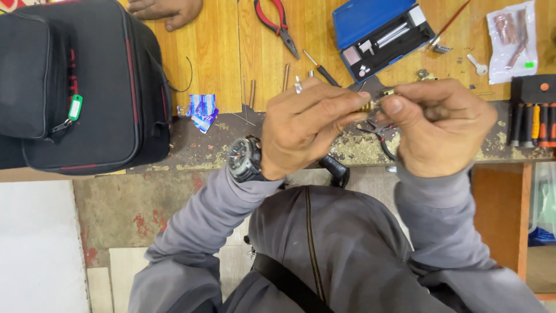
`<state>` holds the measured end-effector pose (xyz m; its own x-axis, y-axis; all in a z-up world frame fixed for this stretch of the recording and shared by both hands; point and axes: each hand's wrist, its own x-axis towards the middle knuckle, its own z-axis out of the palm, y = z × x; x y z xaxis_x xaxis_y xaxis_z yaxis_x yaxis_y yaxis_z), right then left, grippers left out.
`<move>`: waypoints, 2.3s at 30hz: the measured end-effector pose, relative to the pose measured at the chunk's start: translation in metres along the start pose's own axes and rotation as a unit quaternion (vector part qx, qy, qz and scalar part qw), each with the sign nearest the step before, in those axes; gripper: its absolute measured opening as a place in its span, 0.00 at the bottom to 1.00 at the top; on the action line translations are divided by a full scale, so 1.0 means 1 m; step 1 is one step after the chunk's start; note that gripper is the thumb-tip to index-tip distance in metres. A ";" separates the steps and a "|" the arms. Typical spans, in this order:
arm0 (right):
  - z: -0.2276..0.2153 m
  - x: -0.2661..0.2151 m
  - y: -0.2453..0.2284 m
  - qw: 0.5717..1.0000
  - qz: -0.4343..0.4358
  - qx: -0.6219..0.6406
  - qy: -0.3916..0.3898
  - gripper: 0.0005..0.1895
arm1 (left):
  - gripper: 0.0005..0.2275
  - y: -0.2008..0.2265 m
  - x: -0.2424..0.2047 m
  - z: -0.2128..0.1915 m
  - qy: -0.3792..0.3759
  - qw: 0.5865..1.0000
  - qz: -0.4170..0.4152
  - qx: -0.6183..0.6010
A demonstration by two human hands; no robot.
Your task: A person is seen filing a metal component and then meticulously assembling a lock cylinder by placing pins and springs into it.
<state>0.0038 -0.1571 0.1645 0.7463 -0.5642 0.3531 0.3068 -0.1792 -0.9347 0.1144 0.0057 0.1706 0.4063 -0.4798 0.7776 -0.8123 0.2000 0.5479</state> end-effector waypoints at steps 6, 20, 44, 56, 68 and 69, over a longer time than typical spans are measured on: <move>0.005 0.005 -0.008 1.000 0.003 -0.020 -0.012 0.09 | 0.07 0.009 0.025 -0.008 -0.045 0.997 -0.033 -0.047; -0.007 -0.006 -0.034 0.998 -0.039 -0.010 -0.047 0.17 | 0.12 0.038 0.028 -0.019 -0.046 0.994 -0.085 -0.053; -0.037 -0.003 -0.040 0.995 -0.095 -0.020 -0.008 0.16 | 0.10 0.061 0.046 0.001 -0.025 0.972 -0.170 -0.161; -0.099 -0.003 0.073 0.997 0.074 0.019 -0.003 0.07 | 0.05 -0.073 -0.021 -0.041 -0.052 0.986 -0.145 0.060; -0.023 -0.096 0.098 0.973 0.221 -0.062 -0.029 0.08 | 0.06 -0.280 -0.116 -0.098 -0.381 0.722 -0.330 0.474; -0.017 -0.097 0.096 0.977 0.210 -0.040 -0.027 0.09 | 0.05 -0.285 -0.119 -0.098 -0.375 0.722 -0.292 0.504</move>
<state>-0.0495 -0.1335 0.0399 0.8269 -0.5590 -0.0615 -0.0779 -0.0055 -0.9969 0.3384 0.0892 -0.0483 0.7684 -0.6341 -0.0864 -0.6398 -0.7642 -0.0818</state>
